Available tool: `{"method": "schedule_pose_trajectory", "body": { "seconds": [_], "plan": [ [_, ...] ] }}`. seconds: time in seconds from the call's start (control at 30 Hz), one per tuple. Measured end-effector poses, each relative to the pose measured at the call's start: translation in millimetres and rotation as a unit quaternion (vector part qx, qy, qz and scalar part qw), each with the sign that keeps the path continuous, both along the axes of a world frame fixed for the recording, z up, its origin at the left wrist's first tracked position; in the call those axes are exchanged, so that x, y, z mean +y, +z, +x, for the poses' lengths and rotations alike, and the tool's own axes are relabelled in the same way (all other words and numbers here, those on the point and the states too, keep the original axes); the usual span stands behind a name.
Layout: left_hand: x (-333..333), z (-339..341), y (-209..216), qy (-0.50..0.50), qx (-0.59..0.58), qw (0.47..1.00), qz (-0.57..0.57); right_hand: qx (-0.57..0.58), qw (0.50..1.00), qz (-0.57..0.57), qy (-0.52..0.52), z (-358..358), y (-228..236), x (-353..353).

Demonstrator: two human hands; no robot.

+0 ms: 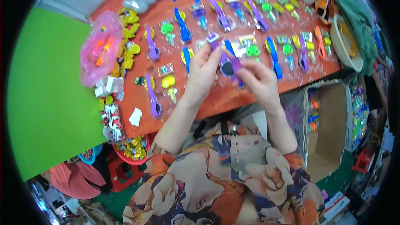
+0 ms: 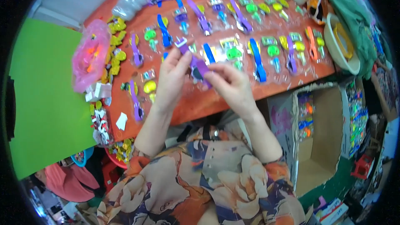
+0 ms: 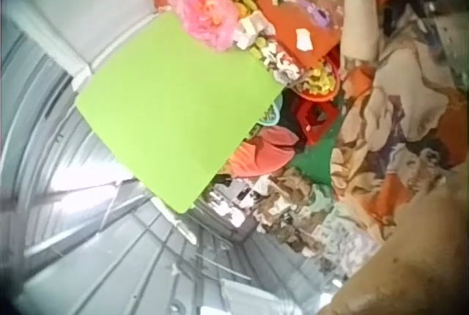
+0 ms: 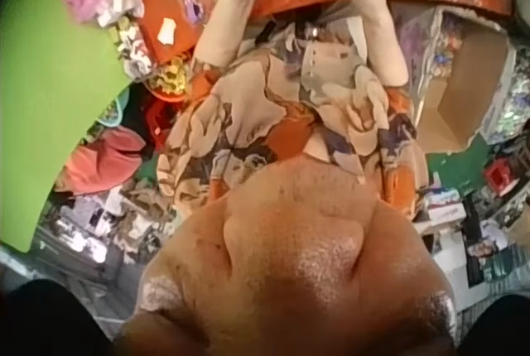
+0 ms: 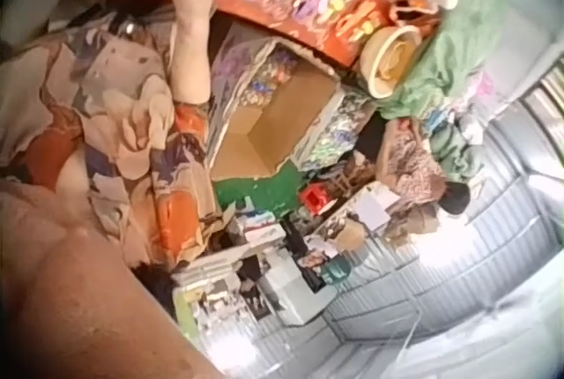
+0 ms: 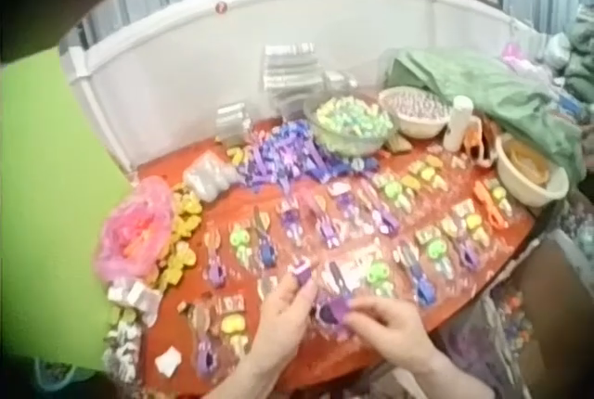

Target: Packaging toy watches into a plastic tray for assembly.

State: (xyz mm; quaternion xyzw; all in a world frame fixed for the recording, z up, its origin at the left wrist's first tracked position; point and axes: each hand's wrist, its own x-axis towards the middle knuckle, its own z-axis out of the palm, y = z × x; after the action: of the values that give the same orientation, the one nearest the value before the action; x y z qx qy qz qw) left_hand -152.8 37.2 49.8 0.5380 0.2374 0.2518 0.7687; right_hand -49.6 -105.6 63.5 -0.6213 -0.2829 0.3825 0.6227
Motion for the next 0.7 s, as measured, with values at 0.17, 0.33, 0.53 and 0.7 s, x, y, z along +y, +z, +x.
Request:
{"method": "schedule_pose_trajectory", "body": {
  "seconds": [0.17, 0.33, 0.53, 0.7],
  "plan": [
    [-2, -3, -3, 0.004, 0.021, 0.988, 0.152, 0.053, 0.998, 0.022, 0.032, 2, 12, 13],
    [-12, -8, 0, -0.015, 0.072, 0.975, 0.208, 0.082, 0.996, 0.021, 0.017, 4, 0, 14],
    [-10, -16, -10, -0.009, 0.087, 0.976, 0.198, 0.121, 0.990, 0.060, 0.040, 1, -12, 13],
    [-13, -18, -11, -0.015, 0.124, 0.952, 0.278, 0.142, 0.988, 0.047, 0.032, 3, -20, 14]
  ]
}}
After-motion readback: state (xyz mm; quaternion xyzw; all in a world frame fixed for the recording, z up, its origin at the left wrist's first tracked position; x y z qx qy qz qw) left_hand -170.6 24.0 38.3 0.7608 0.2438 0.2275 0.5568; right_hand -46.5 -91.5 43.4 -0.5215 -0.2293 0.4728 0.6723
